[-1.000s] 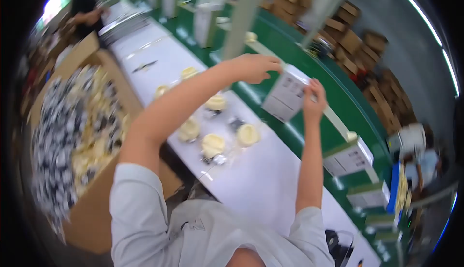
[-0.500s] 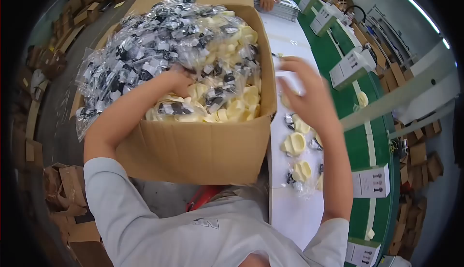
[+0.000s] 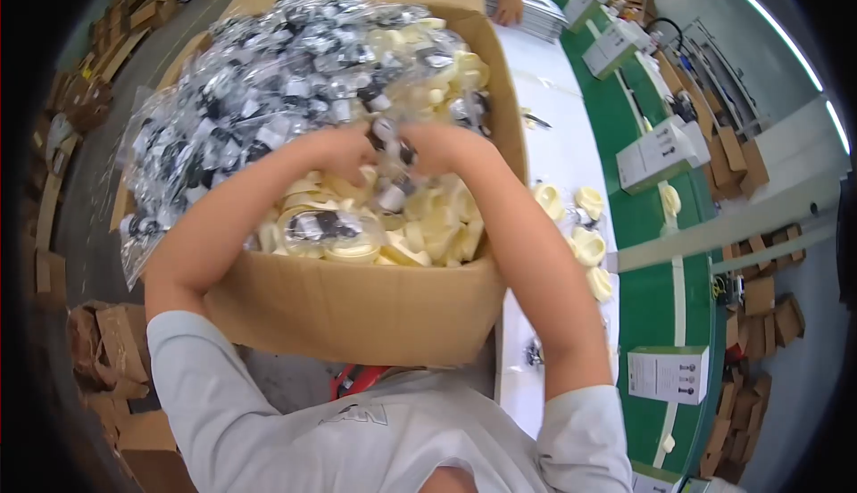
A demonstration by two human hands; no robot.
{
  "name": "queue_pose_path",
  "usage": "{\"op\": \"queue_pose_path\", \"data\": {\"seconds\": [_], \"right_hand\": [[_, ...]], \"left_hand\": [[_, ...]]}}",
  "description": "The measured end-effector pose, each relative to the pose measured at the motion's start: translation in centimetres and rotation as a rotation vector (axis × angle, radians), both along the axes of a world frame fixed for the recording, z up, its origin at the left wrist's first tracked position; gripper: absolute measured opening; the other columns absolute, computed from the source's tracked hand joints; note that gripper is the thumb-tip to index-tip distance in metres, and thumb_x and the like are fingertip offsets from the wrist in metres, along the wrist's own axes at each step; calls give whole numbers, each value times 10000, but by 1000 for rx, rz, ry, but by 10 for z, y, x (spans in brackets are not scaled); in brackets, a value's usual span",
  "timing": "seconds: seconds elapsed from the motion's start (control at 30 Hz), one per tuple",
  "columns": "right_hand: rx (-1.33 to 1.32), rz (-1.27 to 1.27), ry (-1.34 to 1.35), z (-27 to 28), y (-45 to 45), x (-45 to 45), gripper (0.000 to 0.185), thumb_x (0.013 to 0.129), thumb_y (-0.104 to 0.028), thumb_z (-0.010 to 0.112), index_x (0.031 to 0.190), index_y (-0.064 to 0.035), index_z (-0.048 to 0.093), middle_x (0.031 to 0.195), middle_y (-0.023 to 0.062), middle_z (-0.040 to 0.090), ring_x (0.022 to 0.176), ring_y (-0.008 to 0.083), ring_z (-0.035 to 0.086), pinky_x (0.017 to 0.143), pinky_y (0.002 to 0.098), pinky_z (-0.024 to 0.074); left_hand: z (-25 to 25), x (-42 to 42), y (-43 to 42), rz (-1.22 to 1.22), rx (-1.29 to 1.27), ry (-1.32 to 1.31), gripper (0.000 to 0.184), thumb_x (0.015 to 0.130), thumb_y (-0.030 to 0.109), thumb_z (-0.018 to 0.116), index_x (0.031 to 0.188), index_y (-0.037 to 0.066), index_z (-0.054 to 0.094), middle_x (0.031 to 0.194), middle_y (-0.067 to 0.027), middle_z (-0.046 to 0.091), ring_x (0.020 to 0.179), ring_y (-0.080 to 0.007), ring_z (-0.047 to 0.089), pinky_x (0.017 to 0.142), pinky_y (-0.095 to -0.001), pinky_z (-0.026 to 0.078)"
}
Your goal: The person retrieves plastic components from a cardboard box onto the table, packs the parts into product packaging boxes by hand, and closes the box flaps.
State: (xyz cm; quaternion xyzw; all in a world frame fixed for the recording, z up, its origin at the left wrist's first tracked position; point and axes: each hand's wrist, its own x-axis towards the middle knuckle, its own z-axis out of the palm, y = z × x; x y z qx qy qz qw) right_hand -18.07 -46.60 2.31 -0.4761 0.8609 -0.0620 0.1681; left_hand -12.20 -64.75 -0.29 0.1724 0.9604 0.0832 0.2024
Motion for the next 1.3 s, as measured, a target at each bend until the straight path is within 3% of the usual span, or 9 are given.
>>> {"op": "queue_pose_path", "data": {"seconds": [0.2, 0.4, 0.5, 0.67, 0.77, 0.93, 1.07, 1.2, 1.3], "right_hand": [[-668, -316, 23, 28, 35, 16, 395, 647, -176, 748, 952, -21, 550, 891, 195, 618, 860, 344, 594, 724, 383, 471], [-1361, -506, -32, 40, 50, 55, 217, 721, -110, 688, 820, -10, 523, 721, 122, 595, 682, 238, 588, 643, 330, 454], [-1691, -389, -156, 60, 88, 102, 140, 741, -41, 629, 776, -10, 497, 728, 118, 565, 676, 246, 557, 640, 339, 442], [-1447, -130, 532, 79, 175, 226, 155, 685, -45, 611, 796, -63, 504, 970, 97, 502, 938, 289, 464, 804, 398, 386], [-1244, -258, 738, 68, 226, 288, 206, 654, -73, 623, 830, -81, 517, 981, 79, 491, 946, 283, 449, 810, 423, 375], [-1193, -407, 851, 65, 316, 371, 295, 610, -106, 643, 883, -121, 532, 951, 56, 471, 915, 258, 440, 791, 427, 348], [-1094, -577, 980, 72, 358, 422, 365, 570, -104, 665, 908, -142, 534, 930, 44, 455, 909, 247, 437, 784, 424, 304], [-1038, -635, 1045, 75, 383, 425, 418, 541, -89, 683, 927, -151, 535, 913, 34, 440, 917, 246, 439, 781, 426, 265], [-1031, -680, 1108, 83, 396, 425, 437, 538, -70, 686, 940, -152, 533, 907, 31, 439, 917, 247, 442, 774, 421, 264]], "left_hand": [[30, 0, -10, 440, 677, 478, 197, 643, 177, 634, 700, 3, 560, 564, -29, 475, 565, -138, 475, 541, -300, 403], [73, 35, 4, 515, 1022, 559, 180, 709, 70, 574, 682, 108, 401, 656, 30, 452, 606, -77, 459, 532, -226, 383], [100, 80, 68, 554, 1611, 332, 134, 810, 151, 553, 824, 105, 428, 742, -26, 514, 679, -153, 552, 590, -245, 459], [97, 155, 187, 397, 1973, -279, 295, 903, 359, 472, 978, 73, 477, 888, -67, 559, 800, -219, 578, 688, -290, 479], [86, 186, 274, -136, 2042, -730, 348, 906, 334, 475, 1116, 58, 507, 1042, -111, 577, 969, -228, 563, 859, -360, 459], [115, 268, 387, -70, 1982, -1094, 322, 919, 297, 454, 1072, 21, 515, 1041, -119, 567, 1020, -216, 518, 908, -338, 409], [140, 306, 445, 262, 1619, -912, 523, 938, 340, 363, 1287, -49, 352, 1206, -216, 480, 1143, -283, 455, 1002, -461, 288], [139, 301, 475, -163, 1575, -1058, 283, 918, 302, 419, 1010, 39, 470, 955, -99, 528, 933, -202, 513, 844, -337, 408], [120, 271, 482, -445, 1530, -542, 177, 910, 191, 422, 992, 39, 460, 924, -75, 494, 871, -159, 500, 798, -275, 400]]}}
